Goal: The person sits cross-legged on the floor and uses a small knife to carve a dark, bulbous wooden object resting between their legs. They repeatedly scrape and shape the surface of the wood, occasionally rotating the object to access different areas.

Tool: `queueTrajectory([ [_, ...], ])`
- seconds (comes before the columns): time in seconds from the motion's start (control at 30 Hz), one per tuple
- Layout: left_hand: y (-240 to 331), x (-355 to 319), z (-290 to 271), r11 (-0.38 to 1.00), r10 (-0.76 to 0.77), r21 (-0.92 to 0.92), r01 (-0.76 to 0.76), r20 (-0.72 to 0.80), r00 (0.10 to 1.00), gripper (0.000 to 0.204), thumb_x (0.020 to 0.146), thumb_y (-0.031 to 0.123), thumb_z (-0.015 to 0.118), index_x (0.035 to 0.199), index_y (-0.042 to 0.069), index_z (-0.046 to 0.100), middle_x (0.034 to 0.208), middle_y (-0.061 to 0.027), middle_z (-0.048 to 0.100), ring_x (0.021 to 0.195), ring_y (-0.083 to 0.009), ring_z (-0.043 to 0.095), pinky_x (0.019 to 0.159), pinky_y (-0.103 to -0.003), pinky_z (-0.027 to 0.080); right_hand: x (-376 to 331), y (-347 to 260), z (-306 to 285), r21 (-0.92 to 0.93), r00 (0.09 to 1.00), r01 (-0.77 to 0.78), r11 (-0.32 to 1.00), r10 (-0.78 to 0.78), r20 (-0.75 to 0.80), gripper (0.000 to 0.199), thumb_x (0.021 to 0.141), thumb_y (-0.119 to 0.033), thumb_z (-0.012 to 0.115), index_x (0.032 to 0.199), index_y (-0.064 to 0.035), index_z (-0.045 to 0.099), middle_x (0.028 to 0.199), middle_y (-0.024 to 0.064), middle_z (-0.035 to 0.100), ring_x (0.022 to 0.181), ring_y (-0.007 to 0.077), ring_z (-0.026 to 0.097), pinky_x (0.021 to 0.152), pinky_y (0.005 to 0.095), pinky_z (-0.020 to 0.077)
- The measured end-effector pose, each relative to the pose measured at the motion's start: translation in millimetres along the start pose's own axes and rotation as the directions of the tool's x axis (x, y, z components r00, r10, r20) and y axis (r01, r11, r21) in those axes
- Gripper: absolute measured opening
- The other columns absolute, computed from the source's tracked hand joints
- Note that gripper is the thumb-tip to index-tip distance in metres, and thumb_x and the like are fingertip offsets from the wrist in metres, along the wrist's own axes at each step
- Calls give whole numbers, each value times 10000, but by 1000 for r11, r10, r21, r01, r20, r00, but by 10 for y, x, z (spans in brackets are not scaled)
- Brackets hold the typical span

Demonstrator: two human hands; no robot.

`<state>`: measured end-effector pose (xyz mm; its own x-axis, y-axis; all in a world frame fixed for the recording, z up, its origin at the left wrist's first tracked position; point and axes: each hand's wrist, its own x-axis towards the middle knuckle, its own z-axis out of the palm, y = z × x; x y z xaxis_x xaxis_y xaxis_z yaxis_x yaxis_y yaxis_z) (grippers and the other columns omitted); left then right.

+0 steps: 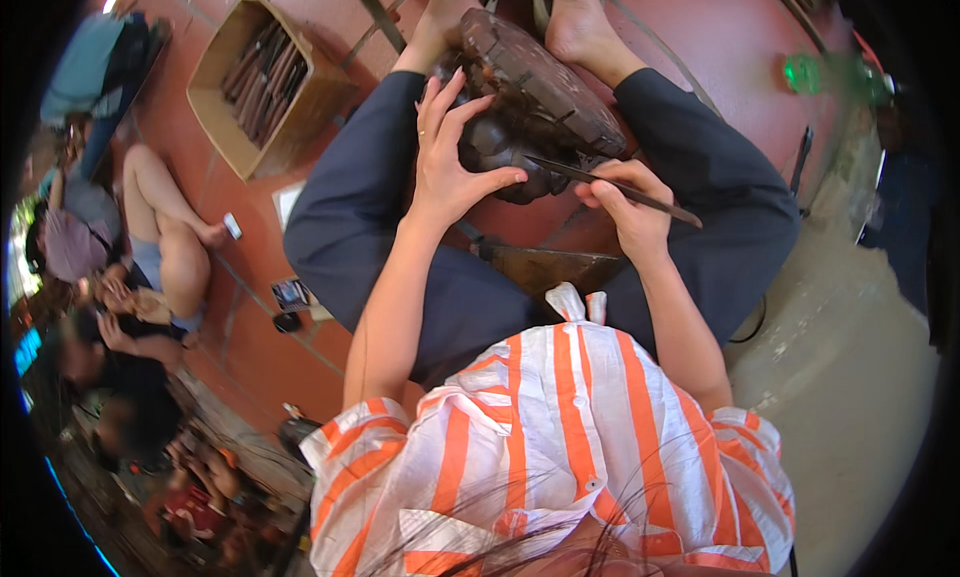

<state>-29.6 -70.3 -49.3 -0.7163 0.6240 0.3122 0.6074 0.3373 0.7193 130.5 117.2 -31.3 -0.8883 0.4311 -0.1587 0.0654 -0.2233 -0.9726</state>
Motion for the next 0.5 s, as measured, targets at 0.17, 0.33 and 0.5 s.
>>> queueTrajectory([
  [0.17, -54, -136, 49, 999, 17, 34, -13, -130, 991, 766, 574, 550, 830, 1189, 148, 614, 1457, -112, 368, 1406, -394, 209, 1128, -597, 111, -50, 2, -64, -30, 998, 57, 998, -56, 27, 157, 892, 17, 557, 998, 110, 625, 915, 182, 664, 806, 235, 683, 737, 297, 573],
  [0.33, -53, 12, 176, 994, 55, -92, -65, -113, 992, 785, 569, 565, 829, 1195, 144, 613, 1477, -110, 327, 1419, -366, 189, 1146, -565, 99, -72, -19, -120, -376, 944, 302, 876, -330, -12, 156, 829, -1, 626, 960, 61, 684, 1148, 200, 584, 1113, 304, 563, 956, 362, 451],
  [0.5, -61, -130, 177, 1000, -2, -30, -4, -193, 981, 777, 570, 566, 829, 1183, 139, 615, 1477, -125, 309, 1412, -380, 194, 1141, -558, 140, 150, 124, -62, -366, 892, 449, 815, -434, 128, 174, 807, -43, 676, 964, 11, 728, 1506, 221, 296, 1422, 345, 234, 1156, 428, 146],
])
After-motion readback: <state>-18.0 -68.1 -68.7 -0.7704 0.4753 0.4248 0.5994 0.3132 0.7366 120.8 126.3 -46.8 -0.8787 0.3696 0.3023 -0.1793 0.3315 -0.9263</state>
